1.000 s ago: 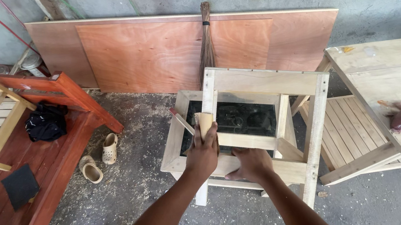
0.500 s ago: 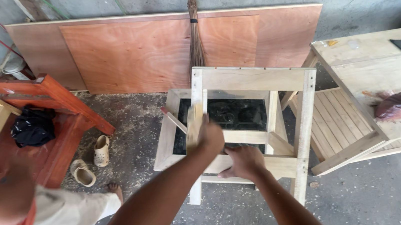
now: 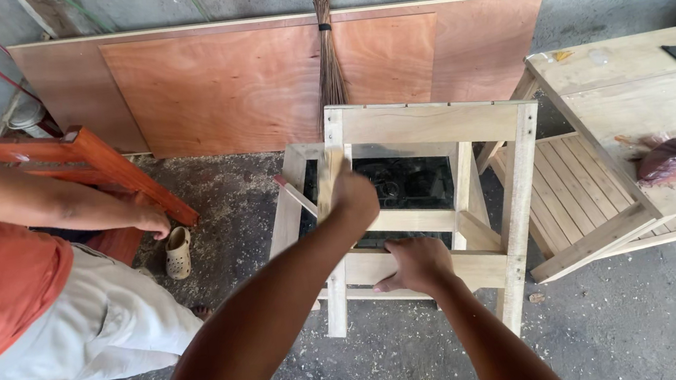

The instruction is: The person sands the frame of a small wooden stool using a sanding block. They work on the top edges and legs, then lift and reposition the stool to continue sanding other sides.

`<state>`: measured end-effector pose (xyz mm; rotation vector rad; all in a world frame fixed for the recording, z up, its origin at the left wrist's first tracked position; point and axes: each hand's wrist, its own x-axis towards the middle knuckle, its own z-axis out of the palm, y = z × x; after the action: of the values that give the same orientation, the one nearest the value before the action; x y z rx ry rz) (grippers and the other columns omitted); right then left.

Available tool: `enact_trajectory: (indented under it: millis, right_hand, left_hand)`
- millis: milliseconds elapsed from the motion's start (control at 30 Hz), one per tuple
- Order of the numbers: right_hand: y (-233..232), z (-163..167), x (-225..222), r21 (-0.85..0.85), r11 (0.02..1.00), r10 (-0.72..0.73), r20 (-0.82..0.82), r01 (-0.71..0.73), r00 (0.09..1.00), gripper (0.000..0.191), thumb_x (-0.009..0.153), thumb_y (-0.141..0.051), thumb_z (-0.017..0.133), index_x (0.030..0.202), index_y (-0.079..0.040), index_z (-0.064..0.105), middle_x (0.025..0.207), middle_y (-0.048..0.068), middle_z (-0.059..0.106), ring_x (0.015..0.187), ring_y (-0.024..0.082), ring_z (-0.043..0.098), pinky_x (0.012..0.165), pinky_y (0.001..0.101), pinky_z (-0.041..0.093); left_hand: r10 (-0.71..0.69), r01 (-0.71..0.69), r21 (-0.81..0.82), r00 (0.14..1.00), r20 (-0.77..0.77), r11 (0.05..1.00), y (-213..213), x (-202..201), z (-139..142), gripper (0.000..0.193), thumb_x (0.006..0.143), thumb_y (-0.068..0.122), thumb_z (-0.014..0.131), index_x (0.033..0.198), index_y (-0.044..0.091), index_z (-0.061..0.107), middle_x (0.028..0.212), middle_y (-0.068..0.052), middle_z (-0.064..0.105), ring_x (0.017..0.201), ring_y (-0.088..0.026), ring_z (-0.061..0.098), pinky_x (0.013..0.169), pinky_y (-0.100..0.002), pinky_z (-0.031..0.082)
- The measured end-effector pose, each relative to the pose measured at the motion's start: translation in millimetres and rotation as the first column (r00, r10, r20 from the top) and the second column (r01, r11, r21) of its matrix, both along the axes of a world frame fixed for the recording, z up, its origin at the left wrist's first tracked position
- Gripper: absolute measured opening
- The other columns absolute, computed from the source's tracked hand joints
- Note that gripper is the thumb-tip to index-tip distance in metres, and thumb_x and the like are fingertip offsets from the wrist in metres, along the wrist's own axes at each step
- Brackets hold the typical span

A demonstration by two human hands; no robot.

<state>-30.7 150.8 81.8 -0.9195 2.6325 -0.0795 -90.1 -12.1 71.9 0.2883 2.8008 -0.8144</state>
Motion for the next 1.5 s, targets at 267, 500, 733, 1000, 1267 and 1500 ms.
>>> enact_trajectory:
  millis: [267,500,733,1000,1267,1500]
  right_hand:
    - [0.3,-0.9,-1.0,-0.052,0.999,0.016,-0.029,-0.018,0.999,0.082,0.058,-0.074,0.083,0.118,-0.020,0.067,0.094,0.004,0.075,0.090,0.025,0.073,0.082,0.0411,0.057]
    - [1.2,5.1,-5.7,0.058,0.998,-0.018,0.011,0.017,1.000,0.087,0.060,-0.080,0.081,0.118,-0.015,0.068,0.094,0.006,0.075,0.090,0.022,0.072,0.082,0.0396,0.058]
    - [1.0,5.4,-3.0,-0.074,0.997,-0.016,-0.019,0.014,1.000,0.096,0.050,-0.077,0.083,0.127,-0.022,0.065,0.101,0.003,0.075,0.095,0.025,0.071,0.088,0.0428,0.054]
    - [-0.9,-0.6,-2.7,0.071,0.997,0.002,-0.001,-0.001,1.000,0.088,0.059,-0.082,0.079,0.113,-0.013,0.068,0.092,0.006,0.074,0.087,0.021,0.071,0.082,0.0383,0.057]
    - [1.1,-6.9,0.0,-0.009,1.000,0.026,-0.046,-0.027,0.999,0.079,0.060,-0.081,0.080,0.100,-0.014,0.065,0.084,0.005,0.070,0.081,0.023,0.070,0.077,0.0392,0.056]
    - [-1.4,-5.3,-6.0,0.004,1.000,0.010,-0.009,-0.010,1.000,0.080,0.058,-0.079,0.081,0.111,-0.020,0.067,0.087,0.004,0.072,0.084,0.023,0.071,0.079,0.0396,0.056]
  left_hand:
    - [0.052,-0.051,-0.005,0.991,0.123,0.999,15.7,18.0,-14.2,0.036,0.103,0.031,0.052,0.118,0.012,0.079,0.123,-0.014,0.076,0.114,-0.029,0.069,0.110,-0.044,0.035]
    - [0.033,-0.033,0.020,0.999,-0.008,0.999,6.9,-0.7,24.6,0.038,0.105,0.027,0.046,0.115,0.015,0.081,0.123,-0.011,0.076,0.118,-0.026,0.068,0.127,-0.050,0.018]
    - [0.005,-0.015,0.098,0.995,0.097,0.995,19.5,37.3,21.8,0.036,0.100,0.030,0.050,0.117,0.016,0.078,0.124,-0.012,0.073,0.120,-0.029,0.065,0.114,-0.052,0.030]
    - [0.000,0.001,0.027,1.000,-0.020,1.000,3.5,6.3,11.0,0.029,0.100,0.024,0.055,0.107,0.017,0.083,0.114,-0.009,0.077,0.109,-0.027,0.068,0.116,-0.050,0.028]
    - [-0.091,0.095,-0.067,0.994,0.063,0.993,1.8,-7.2,-9.3,0.027,0.092,0.020,0.064,0.114,0.015,0.080,0.119,-0.008,0.076,0.114,-0.029,0.065,0.096,-0.049,0.041]
    - [-0.050,0.056,-0.084,0.996,0.070,0.995,13.1,19.9,-1.3,0.039,0.095,0.035,0.056,0.119,0.010,0.072,0.123,-0.016,0.067,0.115,-0.035,0.060,0.100,-0.053,0.033]
